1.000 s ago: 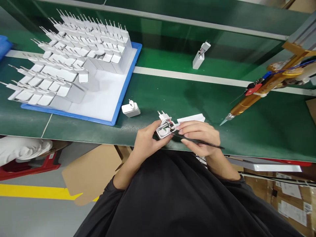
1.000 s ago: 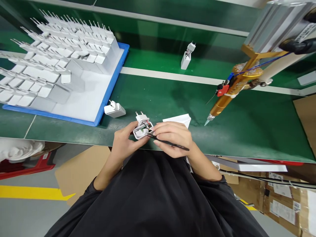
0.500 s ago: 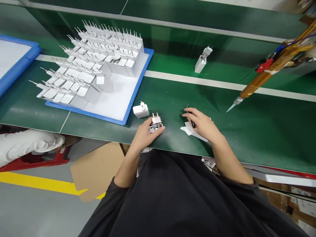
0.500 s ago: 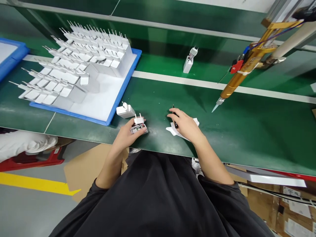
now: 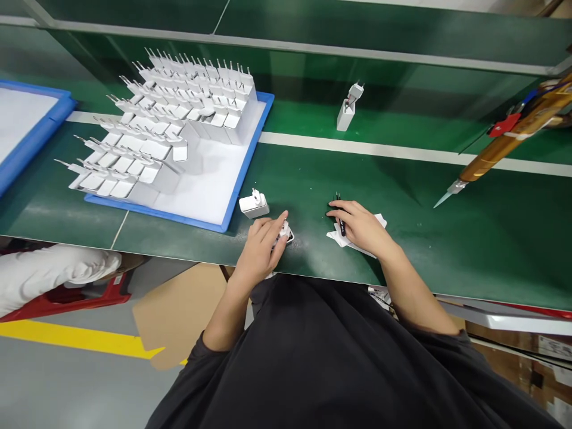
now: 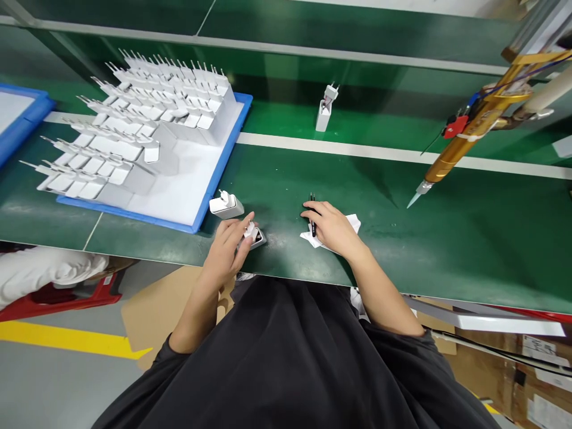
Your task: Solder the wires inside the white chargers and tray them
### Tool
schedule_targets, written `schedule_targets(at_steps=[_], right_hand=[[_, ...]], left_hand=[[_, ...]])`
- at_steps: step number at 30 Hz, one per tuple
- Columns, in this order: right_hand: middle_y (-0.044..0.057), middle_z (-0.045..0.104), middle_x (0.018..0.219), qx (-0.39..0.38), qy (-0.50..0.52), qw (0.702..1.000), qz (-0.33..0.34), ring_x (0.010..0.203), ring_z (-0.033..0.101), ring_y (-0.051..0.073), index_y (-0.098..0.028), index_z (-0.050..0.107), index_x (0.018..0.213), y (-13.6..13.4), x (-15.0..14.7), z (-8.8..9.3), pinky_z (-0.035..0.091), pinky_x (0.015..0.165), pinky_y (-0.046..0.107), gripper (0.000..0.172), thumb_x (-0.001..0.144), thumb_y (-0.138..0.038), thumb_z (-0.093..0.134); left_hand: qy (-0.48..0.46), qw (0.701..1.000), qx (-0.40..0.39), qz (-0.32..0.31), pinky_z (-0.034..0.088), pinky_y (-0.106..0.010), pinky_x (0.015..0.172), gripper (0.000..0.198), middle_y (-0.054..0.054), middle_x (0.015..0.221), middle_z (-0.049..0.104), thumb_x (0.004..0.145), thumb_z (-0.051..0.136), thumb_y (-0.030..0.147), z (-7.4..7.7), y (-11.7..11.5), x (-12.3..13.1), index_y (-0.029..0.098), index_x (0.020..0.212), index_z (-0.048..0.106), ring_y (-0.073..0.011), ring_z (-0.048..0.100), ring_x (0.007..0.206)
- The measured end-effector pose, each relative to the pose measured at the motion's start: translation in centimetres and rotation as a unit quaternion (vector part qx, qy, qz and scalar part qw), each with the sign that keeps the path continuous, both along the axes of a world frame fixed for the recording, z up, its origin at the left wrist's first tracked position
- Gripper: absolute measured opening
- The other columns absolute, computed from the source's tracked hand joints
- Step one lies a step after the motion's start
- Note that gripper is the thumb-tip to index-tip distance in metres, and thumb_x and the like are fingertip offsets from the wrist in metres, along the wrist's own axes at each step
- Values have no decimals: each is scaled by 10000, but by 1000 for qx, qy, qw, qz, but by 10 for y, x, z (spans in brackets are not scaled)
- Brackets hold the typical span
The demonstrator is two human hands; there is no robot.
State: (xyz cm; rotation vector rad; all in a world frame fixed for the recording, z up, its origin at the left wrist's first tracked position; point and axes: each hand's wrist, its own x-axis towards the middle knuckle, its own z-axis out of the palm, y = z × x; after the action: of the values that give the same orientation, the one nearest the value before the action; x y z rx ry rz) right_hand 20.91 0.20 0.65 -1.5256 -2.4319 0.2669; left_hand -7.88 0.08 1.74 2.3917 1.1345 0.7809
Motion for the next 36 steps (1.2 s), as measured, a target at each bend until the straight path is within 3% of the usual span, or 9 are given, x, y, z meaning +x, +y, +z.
schedule_targets(at_steps=[4,7,10,16,23,27,30,36], right_hand=[[76,574,1337,-1,6,1000,4,1139,549,244,-165,624,1174,0,-1,-1,537,979,428,431,822,-25,418],[72,576,1335,-2,10,1000,2,1143,547,247,-171,621,1178,-1,-1,0,536,981,435,444,814,-19,416],[70,581,1328,0,11,1000,2,1138,547,249,-166,623,1172,-1,-2,1,539,974,434,451,806,-13,410],[73,568,1341,2,6,1000,6,1143,533,244,-156,616,1183,-1,0,-1,531,983,418,460,806,-10,397],[78,570,1340,-4,14,1000,8,1149,529,245,-160,617,1180,-1,-1,-2,523,999,434,465,801,-8,395],[74,571,1340,-3,10,1000,9,1150,536,247,-155,622,1175,-1,-3,0,529,992,421,452,809,-17,395],[71,572,1340,-2,12,1000,11,1151,541,246,-156,622,1176,-1,-3,0,529,992,418,449,815,-18,394],[67,570,1345,-9,8,1000,7,1162,544,249,-159,622,1177,-2,-2,-1,526,999,423,443,817,-20,405]], left_hand=[[8,999,9,34,479,-370,921,368,-92,1140,677,947,541,304,-7,-4,0,213,1302,511,-213,584,1011],[20,998,1,53,492,-362,900,311,-95,1108,675,944,543,365,-10,-3,2,217,1218,538,-213,617,996],[69,996,9,53,499,-338,842,322,-94,1072,675,957,507,393,-6,-4,5,201,1215,530,-219,630,972],[195,971,64,123,444,-317,662,386,-84,902,697,978,442,431,3,-16,17,144,1214,549,-231,637,807],[241,959,24,148,424,-310,614,437,-75,866,680,976,438,451,1,-24,32,166,1297,520,-225,649,775],[259,953,31,151,431,-321,632,428,-96,915,683,994,392,381,4,-27,36,127,1325,486,-230,657,788],[258,952,43,158,435,-328,663,471,-103,922,683,981,402,441,5,-27,36,121,1313,497,-243,656,813],[192,963,44,185,403,-331,664,413,-92,824,691,988,377,433,-3,-27,34,134,1166,599,-242,634,758]])
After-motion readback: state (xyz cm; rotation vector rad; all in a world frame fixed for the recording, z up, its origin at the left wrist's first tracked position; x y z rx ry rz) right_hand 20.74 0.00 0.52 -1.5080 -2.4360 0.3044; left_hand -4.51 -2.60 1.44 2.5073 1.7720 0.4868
